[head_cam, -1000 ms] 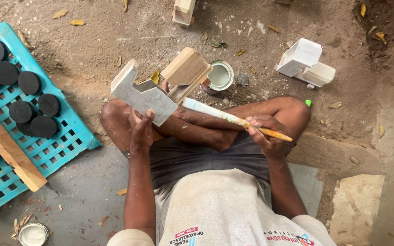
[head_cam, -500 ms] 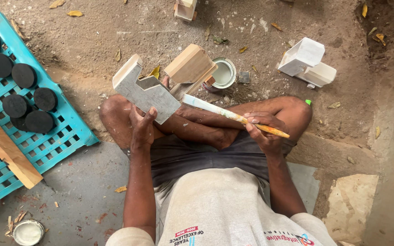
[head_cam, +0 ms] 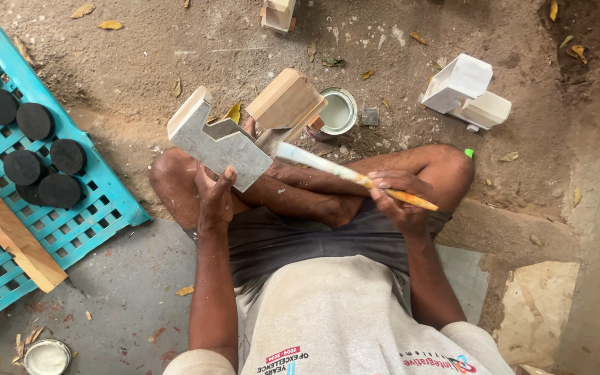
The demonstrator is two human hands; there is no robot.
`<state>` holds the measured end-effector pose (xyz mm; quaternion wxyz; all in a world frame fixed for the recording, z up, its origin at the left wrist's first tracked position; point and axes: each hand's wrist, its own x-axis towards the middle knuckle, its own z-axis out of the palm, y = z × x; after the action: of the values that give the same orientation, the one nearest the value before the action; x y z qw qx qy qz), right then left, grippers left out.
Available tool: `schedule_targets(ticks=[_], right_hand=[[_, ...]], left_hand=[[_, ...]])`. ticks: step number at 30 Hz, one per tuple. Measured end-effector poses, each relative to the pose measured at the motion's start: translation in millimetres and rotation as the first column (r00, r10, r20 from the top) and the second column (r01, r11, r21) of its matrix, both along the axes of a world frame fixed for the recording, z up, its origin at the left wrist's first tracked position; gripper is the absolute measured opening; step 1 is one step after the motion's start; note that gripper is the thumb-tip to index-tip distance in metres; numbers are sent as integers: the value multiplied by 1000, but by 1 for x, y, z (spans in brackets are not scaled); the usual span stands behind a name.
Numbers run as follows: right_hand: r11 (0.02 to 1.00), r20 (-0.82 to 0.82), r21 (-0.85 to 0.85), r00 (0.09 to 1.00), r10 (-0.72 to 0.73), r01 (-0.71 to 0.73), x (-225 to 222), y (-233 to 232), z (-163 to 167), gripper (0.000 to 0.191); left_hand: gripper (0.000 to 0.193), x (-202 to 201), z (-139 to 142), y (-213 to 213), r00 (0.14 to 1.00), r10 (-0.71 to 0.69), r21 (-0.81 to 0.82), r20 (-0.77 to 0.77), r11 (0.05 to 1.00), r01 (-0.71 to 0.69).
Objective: The person sits on the ground and paints small wooden parts white using a paintbrush. They dip the brush into a paint can and apply the paint to the surfaces of the wooden pieces, turning them over to cover different sides.
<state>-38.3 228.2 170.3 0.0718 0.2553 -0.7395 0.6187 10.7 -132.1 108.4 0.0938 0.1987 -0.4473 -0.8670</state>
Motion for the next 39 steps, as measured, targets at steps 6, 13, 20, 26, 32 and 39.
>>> schedule_targets(ticks=[6,13,20,26,32,39], right_hand=[[998,11,-26,999,-48,49,3,2,3,13],[999,19,-18,999,-45,45,-2,1,4,11],[999,-21,-22,999,-44,43,-3,4,5,11],[984,45,-44,984,-170,172,-1,12,14,11],[935,44,-264,971,-233,236,-1,19,34,9],[966,16,-145,976,-215,215,-55,14,57,9]], left_hand=[[115,-1,0,-1,1000,-9,-4,-23,1000,9],[117,0,3,0,1000,-7,-35,-5,999,7],[118,0,-2,-1,1000,-6,-21,5,1000,6],[120,2,-12,-4,999,22,24,-28,999,-21],[116,1,-13,-4,999,-5,-9,-38,1000,4],[108,1,-7,-3,999,-23,-40,-34,999,22]])
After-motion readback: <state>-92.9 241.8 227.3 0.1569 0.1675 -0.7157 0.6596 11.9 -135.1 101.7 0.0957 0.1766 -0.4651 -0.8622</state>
